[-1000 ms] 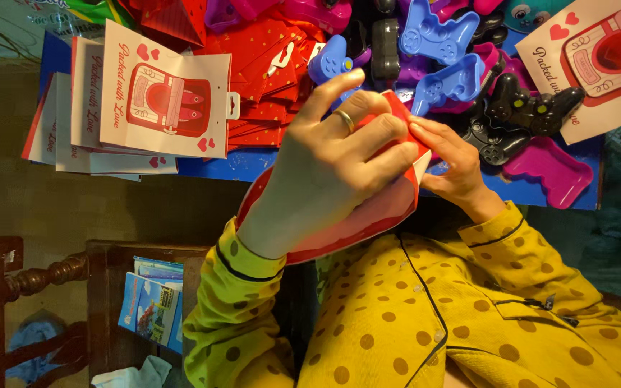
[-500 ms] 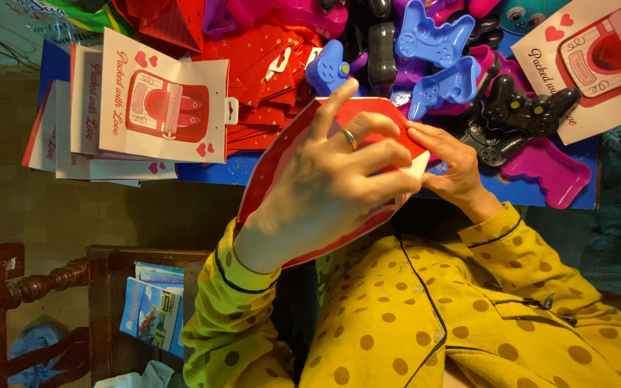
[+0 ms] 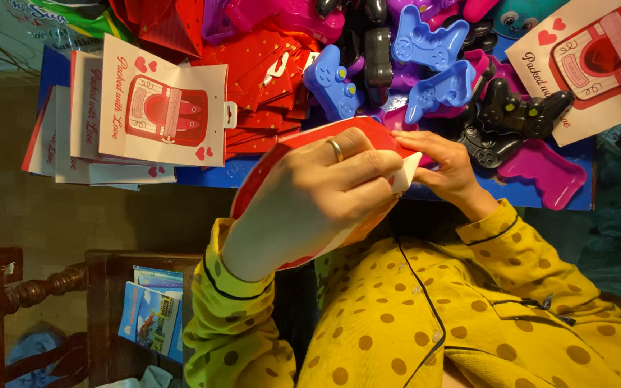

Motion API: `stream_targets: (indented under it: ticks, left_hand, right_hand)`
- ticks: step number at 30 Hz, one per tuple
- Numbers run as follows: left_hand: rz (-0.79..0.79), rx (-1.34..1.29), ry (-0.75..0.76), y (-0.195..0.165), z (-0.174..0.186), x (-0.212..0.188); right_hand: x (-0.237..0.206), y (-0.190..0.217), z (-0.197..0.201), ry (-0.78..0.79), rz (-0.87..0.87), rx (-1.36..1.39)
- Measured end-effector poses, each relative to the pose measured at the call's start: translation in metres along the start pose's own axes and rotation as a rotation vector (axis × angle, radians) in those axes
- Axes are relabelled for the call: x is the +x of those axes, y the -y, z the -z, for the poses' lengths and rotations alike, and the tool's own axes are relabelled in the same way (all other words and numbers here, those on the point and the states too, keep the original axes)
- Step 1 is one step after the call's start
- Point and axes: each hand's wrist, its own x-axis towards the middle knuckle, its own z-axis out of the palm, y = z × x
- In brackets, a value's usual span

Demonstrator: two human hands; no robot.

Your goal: The person folds flat red paper gift bags into shape and places plastic toy game controllers into the bags, setting the packed bags in a stack on the table.

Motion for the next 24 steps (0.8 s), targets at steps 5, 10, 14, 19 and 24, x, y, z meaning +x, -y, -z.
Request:
stream_targets:
  ticks: [5,10,14,19,24]
  left_hand:
    - [-0.015,-0.190,0.047,0.006,0.008,-0.002]
    - [0.046,-0.295,0.009,0.009,0.014,-0.003]
    - [0.049,-0.281,-0.013,0.016,0.016,-0.005]
    - [0.044,-0.225,-0.025,0.025,0.014,-0.010]
    - [0.088,-0.215,0.032,0.027,0.011,-0.007]
  right_hand:
    - [-0.008,-0.011,0.002,0.004,-0.093,0.280]
    - [-0.017,-0.028,0.006,-0.071,-0.311,0.697]
    - [-0.022,-0.038,0.005,-0.107,-0.277,1.057]
    - [-0.011,-0.030,0.002,-0.106,-0.294,1.193]
    - [0.017,0.006,0.016,0.119,-0.292,0.690]
